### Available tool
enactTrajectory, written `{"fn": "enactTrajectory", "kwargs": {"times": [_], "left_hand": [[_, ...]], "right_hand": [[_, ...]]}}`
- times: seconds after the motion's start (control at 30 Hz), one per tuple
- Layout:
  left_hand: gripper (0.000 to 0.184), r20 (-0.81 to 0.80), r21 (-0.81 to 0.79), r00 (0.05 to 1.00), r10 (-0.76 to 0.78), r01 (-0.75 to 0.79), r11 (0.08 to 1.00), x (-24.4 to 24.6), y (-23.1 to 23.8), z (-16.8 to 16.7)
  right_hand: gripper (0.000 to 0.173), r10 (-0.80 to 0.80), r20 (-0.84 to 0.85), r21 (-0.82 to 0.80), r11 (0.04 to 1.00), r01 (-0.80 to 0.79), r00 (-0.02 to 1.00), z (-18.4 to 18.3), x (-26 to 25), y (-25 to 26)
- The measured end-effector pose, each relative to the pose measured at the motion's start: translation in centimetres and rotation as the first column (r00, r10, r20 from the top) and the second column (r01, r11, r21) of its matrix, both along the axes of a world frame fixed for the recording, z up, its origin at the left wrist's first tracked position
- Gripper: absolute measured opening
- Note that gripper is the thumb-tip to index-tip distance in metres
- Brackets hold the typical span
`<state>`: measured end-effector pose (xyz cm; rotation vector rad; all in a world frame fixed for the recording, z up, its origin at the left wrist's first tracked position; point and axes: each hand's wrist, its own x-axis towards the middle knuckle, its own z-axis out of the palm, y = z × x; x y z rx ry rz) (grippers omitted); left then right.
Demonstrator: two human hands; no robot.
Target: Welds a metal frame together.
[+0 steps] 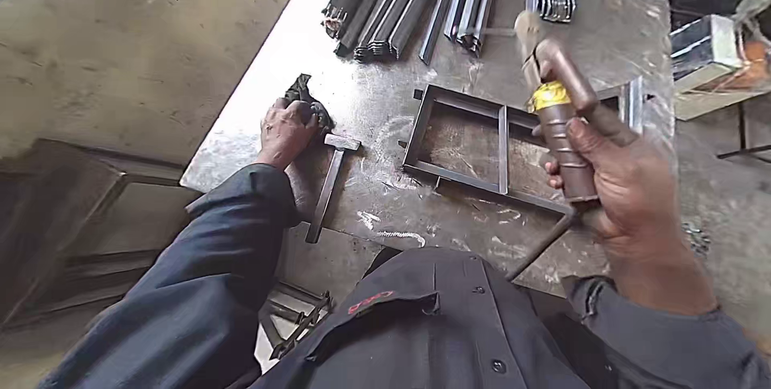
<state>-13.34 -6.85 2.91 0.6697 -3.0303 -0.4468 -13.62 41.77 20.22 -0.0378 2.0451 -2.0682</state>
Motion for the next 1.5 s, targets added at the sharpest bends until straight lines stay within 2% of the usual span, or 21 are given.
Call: {"fn": "enactTrajectory", "kwargs": {"times": [0.1, 0.2, 0.27, 0.33, 0.8, 1.03, 1.23, 1.5], "left_hand": [[0.044, 0.019, 0.004, 1.000, 0.003, -0.003, 1.000, 4.8, -1.8, 1.1], [0.047, -0.087, -0.054, 0.991, 0.097, -0.102, 0.993, 9.4, -2.3, -1.1], [0.049, -0.141, -0.091, 0.978, 0.153, -0.167, 0.982, 10.4, -1.5, -2.3], [0.052, -0.163, -0.102, 0.964, 0.212, -0.230, 0.968, 9.5, -1.3, -2.6], [0.050, -0.146, -0.105, 0.948, 0.283, -0.300, 0.948, 8.9, -0.8, -2.1], [0.052, -0.158, -0.125, 0.951, 0.265, -0.285, 0.950, 9.1, -1.0, -2.3], [0.050, -0.128, -0.104, 0.947, 0.294, -0.307, 0.946, 9.1, -0.1, -1.3], [0.051, -0.145, -0.120, 0.946, 0.290, -0.308, 0.944, 9.0, -0.9, -2.3]], "right_hand": [[0.062, 0.201, -0.177, 0.315, 0.939, -0.138, 0.963, 1.4, -2.2, 0.6], [0.063, 0.307, -0.204, 0.630, 0.768, -0.115, 0.930, 0.4, -2.5, 1.9], [0.063, 0.402, -0.222, 0.754, 0.648, -0.105, 0.888, -1.5, -2.4, 2.9], [0.063, 0.484, -0.289, 0.809, 0.585, -0.060, 0.826, -3.1, -3.2, 3.7], [0.060, 0.653, -0.341, 0.881, 0.472, -0.012, 0.676, -7.6, -5.6, 2.5], [0.062, 0.638, -0.380, 0.863, 0.505, 0.009, 0.670, -9.2, -6.1, 1.9], [0.059, 0.624, -0.351, 0.855, 0.518, -0.032, 0.698, -8.9, -5.9, 2.2], [0.061, 0.633, -0.345, 0.871, 0.490, -0.014, 0.694, -8.8, -6.0, 1.7]]}}
